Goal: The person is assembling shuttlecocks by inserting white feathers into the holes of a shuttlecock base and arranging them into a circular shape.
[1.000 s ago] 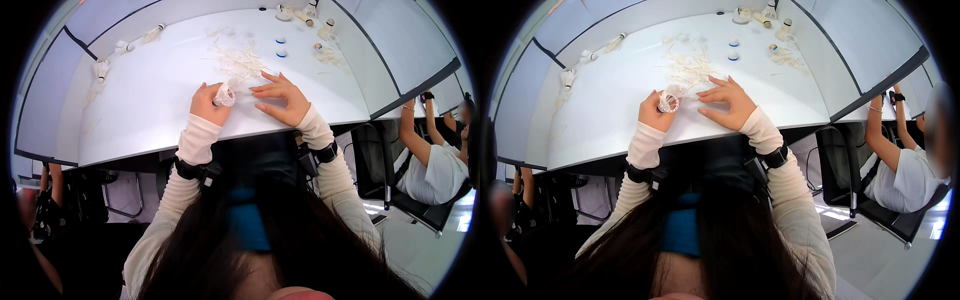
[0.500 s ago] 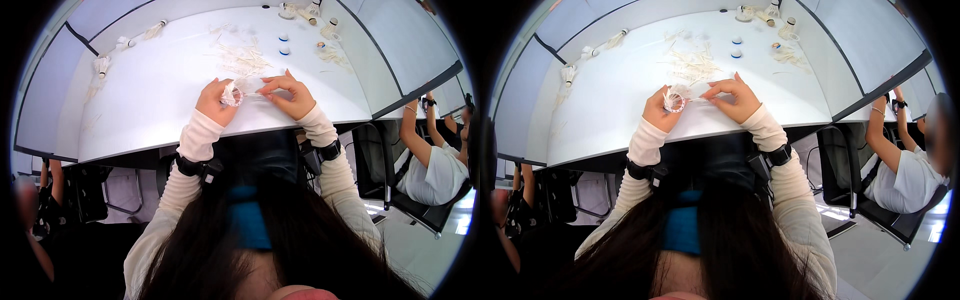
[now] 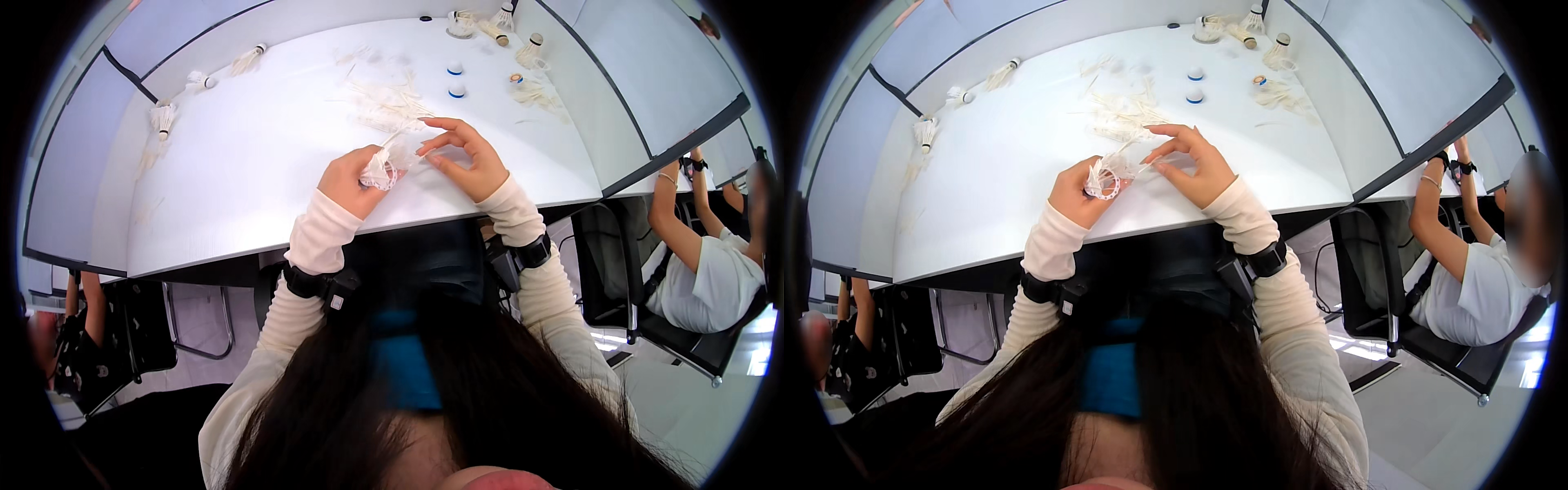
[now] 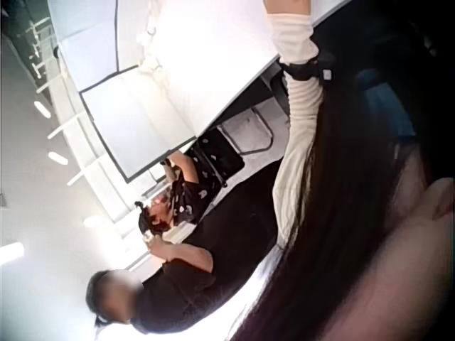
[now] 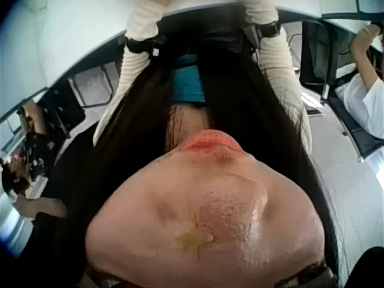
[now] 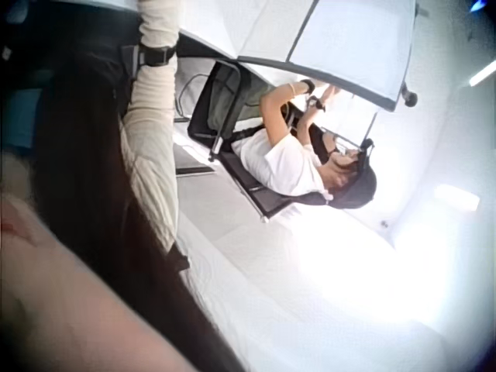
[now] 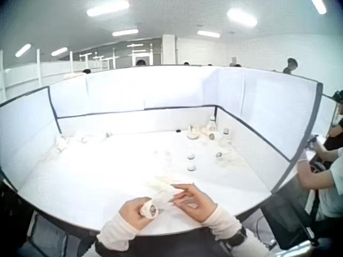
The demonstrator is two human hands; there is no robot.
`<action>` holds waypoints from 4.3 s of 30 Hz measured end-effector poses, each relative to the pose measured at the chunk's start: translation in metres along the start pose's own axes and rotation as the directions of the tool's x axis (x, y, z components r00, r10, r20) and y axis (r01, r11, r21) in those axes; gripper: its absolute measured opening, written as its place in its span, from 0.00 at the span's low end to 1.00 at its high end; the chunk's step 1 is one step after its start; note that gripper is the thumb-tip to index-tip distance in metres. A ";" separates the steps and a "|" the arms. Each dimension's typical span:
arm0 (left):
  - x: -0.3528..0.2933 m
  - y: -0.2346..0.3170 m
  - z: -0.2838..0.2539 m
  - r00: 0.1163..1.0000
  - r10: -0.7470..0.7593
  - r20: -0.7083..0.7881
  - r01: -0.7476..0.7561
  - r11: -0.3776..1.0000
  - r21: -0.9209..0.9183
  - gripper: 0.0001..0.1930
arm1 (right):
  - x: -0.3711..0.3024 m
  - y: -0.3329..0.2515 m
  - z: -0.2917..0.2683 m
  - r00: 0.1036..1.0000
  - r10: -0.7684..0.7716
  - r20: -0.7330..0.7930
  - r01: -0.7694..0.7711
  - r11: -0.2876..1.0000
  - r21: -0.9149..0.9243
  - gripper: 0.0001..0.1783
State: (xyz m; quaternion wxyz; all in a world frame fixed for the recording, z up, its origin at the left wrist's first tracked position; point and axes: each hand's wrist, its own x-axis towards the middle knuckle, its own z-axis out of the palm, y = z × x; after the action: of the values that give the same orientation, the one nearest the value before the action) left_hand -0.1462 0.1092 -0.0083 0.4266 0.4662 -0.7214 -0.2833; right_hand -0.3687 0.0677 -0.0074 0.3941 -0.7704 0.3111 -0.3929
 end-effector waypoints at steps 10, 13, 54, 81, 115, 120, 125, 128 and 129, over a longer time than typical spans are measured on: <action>0.000 -0.002 -0.002 0.999 0.012 0.033 -0.013 1.000 0.029 0.12 | 0.000 0.000 0.001 1.000 -0.019 0.002 0.019 1.000 0.000 0.26; 0.000 -0.005 -0.002 0.999 0.007 0.044 -0.009 0.999 0.051 0.12 | 0.001 -0.001 0.001 1.000 -0.009 -0.009 0.009 1.000 0.005 0.26; -0.001 -0.005 -0.001 0.998 0.049 0.027 -0.052 0.989 0.137 0.12 | 0.001 0.003 0.003 0.983 -0.003 -0.185 0.005 1.000 0.008 0.19; 0.000 0.002 0.002 0.997 0.072 0.005 -0.072 0.986 0.152 0.13 | 0.000 0.014 0.006 0.965 -0.022 -0.260 0.017 1.000 -0.022 0.09; -0.002 0.007 0.001 0.997 -0.025 0.067 0.021 0.997 0.069 0.13 | -0.016 -0.014 0.014 0.729 -0.679 -0.090 0.490 0.608 -0.624 0.09; -0.003 0.001 0.005 0.999 0.010 0.035 -0.012 0.998 0.057 0.20 | -0.016 -0.012 0.014 0.695 -0.712 -0.102 0.504 0.583 -0.637 0.10; -0.005 0.003 0.003 0.996 0.021 0.086 -0.023 1.000 0.011 0.19 | -0.018 -0.014 0.014 0.699 -0.710 -0.089 0.518 0.588 -0.622 0.11; -0.004 -0.003 0.002 0.989 0.039 0.144 -0.044 0.998 0.034 0.18 | -0.017 -0.013 0.019 0.690 -0.717 -0.104 0.523 0.592 -0.612 0.11; -0.005 -0.004 0.002 0.989 0.032 0.143 -0.036 0.999 0.022 0.18 | -0.017 -0.013 0.020 0.689 -0.715 -0.118 0.523 0.603 -0.603 0.11</action>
State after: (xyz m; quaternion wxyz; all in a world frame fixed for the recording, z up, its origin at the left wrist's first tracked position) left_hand -0.1450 0.1125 -0.0139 0.3728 0.4376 -0.7614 -0.2996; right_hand -0.3579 0.0946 -0.0101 -0.0573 -0.8237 0.1780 -0.5352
